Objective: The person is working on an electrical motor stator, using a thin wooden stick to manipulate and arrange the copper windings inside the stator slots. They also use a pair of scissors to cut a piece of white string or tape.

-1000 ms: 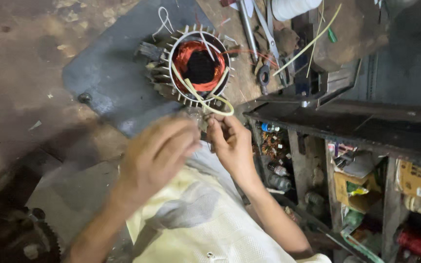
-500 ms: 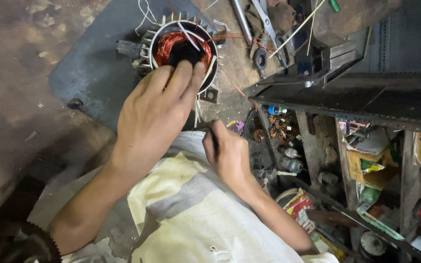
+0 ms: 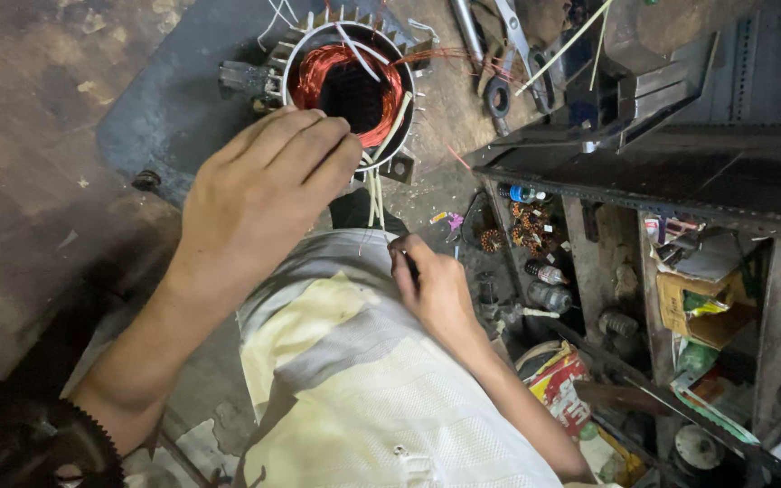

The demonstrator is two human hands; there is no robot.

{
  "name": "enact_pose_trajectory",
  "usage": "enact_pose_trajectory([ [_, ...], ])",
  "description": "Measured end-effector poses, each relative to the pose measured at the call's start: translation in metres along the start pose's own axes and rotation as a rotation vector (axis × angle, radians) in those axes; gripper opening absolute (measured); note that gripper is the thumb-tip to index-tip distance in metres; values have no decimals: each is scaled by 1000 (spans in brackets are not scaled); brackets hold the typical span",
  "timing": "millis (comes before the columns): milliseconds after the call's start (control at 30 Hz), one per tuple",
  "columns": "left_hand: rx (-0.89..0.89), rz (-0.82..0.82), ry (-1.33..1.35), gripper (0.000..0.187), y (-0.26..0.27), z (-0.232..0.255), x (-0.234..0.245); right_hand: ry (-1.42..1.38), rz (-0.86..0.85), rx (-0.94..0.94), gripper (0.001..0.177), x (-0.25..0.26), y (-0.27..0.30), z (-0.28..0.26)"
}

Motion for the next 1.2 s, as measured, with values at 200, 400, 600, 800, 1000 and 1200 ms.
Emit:
enact_pose_trajectory([
  [200,61,3,-32,33,4,2,-3,-127,14,-70,17,2,-5,5],
  [400,165,82,5,32,6,-7,-7,-492,122,-118,34,-7,-28,8],
  [600,182,230,-18,23,4,-11,-2,-272,267,37,16,-2,-37,4],
  [800,241,157,160,28,-3,-20,6,192,269,173,15,42,-32,-51],
  [1000,185,111,175,32,-3,-18,15,144,400,520,32,77,-56,-119],
  [1200,220,216,121,26,4,-25,5,-17,375,510,24,71,-83,-129],
])
Point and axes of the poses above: each hand's wrist, its own y-axis away from the middle knuckle, its own x-axis out of the back of the hand, z = x × y, the point moved 9 cm from there along -y, towards the middle knuckle, and after that the axes turned 7 degrees about x, right-handed, at the moved point
